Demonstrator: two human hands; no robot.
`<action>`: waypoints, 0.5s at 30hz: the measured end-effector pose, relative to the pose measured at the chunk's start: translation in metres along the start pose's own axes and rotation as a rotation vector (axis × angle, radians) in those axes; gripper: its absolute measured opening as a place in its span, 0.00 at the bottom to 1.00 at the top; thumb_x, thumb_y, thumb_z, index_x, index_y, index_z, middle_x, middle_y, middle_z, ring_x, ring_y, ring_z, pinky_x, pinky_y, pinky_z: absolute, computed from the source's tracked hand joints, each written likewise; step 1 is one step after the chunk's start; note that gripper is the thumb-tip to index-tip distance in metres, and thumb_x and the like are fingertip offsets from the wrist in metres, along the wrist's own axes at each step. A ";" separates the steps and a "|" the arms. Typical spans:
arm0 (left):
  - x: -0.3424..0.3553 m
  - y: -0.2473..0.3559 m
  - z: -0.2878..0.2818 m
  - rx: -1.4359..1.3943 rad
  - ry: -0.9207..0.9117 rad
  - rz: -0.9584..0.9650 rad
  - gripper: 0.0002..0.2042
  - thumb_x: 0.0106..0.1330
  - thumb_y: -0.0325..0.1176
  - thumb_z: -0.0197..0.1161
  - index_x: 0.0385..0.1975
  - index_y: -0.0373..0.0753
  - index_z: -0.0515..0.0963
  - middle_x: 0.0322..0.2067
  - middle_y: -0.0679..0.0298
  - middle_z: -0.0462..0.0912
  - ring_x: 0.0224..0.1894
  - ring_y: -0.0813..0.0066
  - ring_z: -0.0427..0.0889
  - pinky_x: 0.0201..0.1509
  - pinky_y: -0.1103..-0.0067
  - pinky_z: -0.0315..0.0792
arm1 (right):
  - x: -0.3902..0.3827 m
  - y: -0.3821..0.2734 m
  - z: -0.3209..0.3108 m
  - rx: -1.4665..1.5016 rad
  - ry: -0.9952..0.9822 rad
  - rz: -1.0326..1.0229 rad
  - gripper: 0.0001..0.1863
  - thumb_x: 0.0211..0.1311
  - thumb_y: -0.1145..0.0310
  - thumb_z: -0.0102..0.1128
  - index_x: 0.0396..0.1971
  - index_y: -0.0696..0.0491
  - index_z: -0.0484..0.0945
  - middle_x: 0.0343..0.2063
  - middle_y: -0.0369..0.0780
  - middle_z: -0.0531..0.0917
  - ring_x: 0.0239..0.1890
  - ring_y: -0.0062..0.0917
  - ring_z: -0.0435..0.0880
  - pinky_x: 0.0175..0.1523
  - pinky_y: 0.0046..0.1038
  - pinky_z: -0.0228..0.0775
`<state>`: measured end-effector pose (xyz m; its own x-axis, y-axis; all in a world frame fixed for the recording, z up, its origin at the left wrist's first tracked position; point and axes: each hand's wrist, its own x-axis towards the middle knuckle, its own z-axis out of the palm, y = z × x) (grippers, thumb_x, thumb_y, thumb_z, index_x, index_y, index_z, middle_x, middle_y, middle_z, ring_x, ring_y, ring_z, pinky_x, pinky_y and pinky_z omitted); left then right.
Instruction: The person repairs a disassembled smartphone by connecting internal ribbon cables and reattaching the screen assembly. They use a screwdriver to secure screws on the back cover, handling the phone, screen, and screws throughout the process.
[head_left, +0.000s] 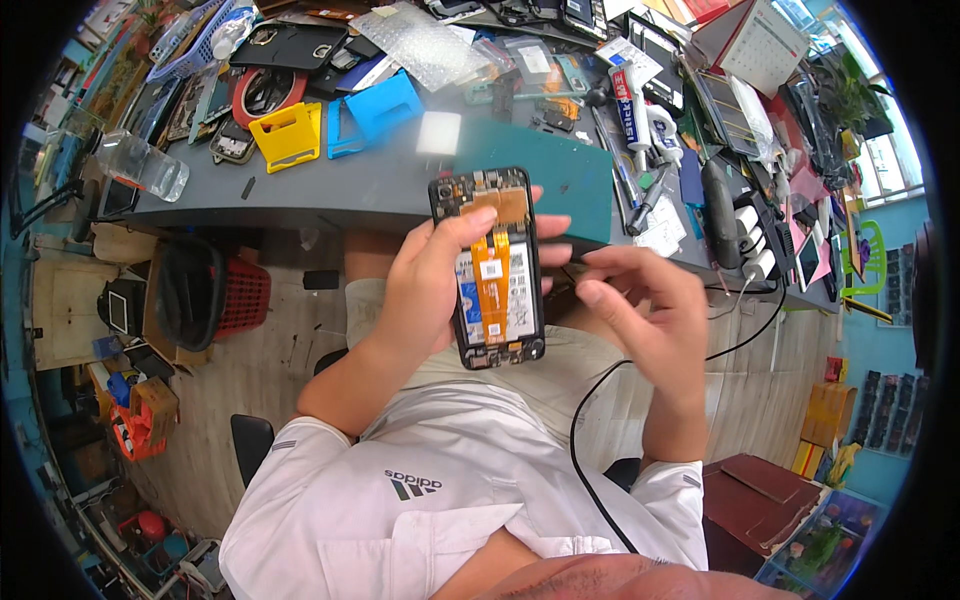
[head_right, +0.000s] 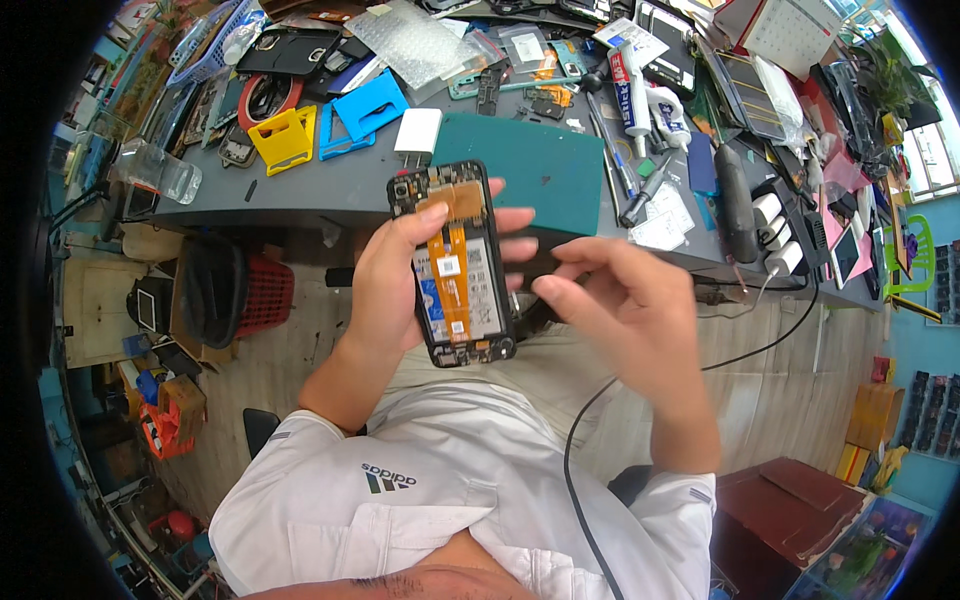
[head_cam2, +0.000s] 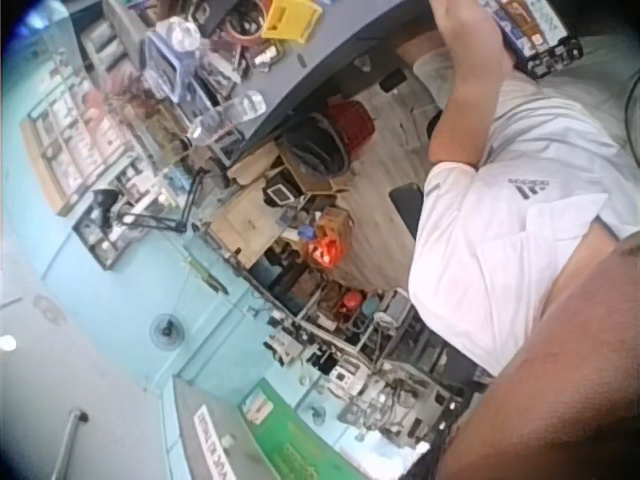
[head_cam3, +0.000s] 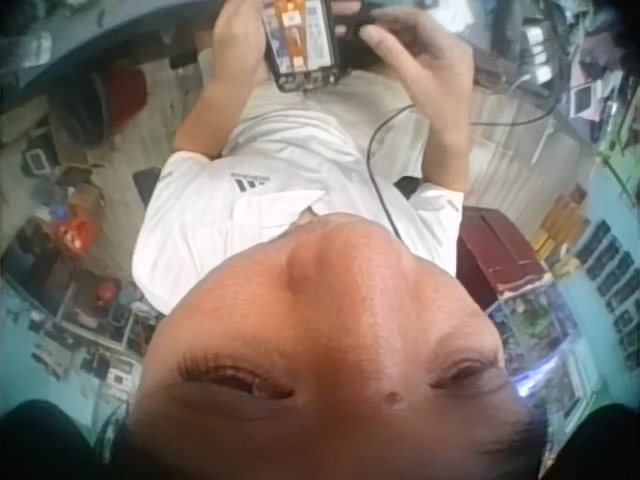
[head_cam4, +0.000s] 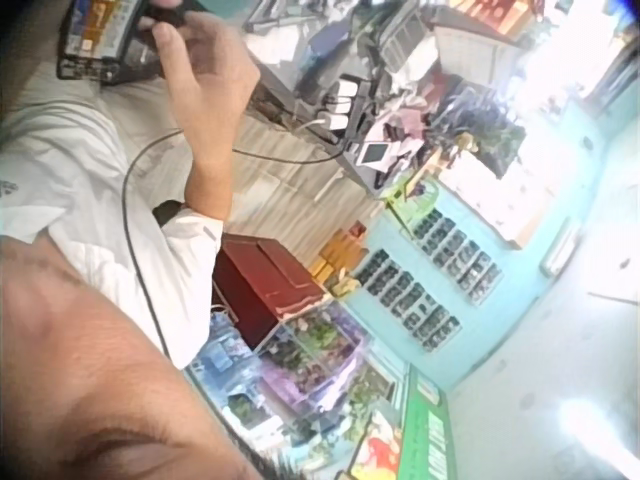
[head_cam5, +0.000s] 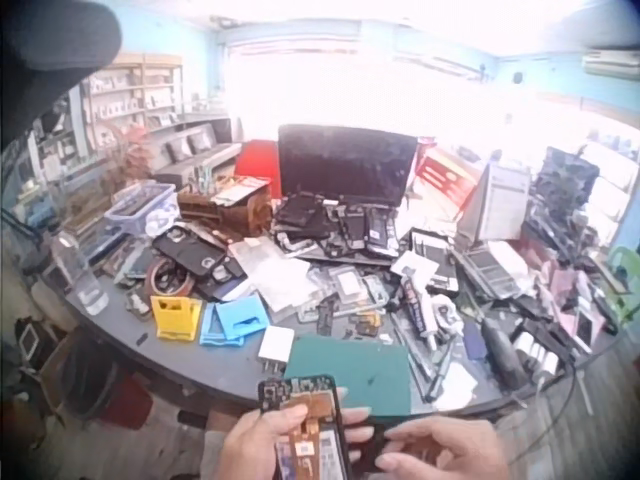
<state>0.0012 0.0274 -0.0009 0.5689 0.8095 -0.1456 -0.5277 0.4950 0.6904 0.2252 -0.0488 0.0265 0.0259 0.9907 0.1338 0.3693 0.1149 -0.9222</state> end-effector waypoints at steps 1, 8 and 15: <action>0.007 0.002 0.003 0.001 0.001 0.023 0.31 0.80 0.42 0.47 0.74 0.25 0.65 0.65 0.36 0.79 0.65 0.46 0.83 0.66 0.56 0.81 | 0.001 0.005 0.010 0.101 0.000 0.076 0.18 0.66 0.73 0.78 0.51 0.65 0.85 0.36 0.36 0.90 0.33 0.10 0.83 0.37 0.17 0.76; 0.050 0.009 0.018 0.033 -0.016 0.002 0.29 0.83 0.44 0.48 0.74 0.26 0.65 0.66 0.38 0.78 0.69 0.50 0.80 0.68 0.60 0.80 | 0.010 0.006 0.022 0.578 -0.069 0.445 0.18 0.75 0.69 0.70 0.56 0.65 0.81 0.38 0.40 0.91 0.24 0.11 0.78 0.24 0.17 0.67; 0.045 0.016 -0.007 0.370 0.157 0.029 0.22 0.84 0.39 0.53 0.65 0.25 0.76 0.52 0.48 0.88 0.50 0.62 0.91 0.52 0.70 0.87 | 0.017 0.016 0.028 0.724 0.053 0.461 0.15 0.75 0.73 0.67 0.54 0.66 0.82 0.39 0.41 0.91 0.27 0.13 0.82 0.22 0.18 0.69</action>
<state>0.0141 0.0738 -0.0010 0.4382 0.8743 -0.2089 -0.2627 0.3468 0.9004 0.2060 -0.0281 0.0036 0.0772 0.9474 -0.3107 -0.3718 -0.2618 -0.8906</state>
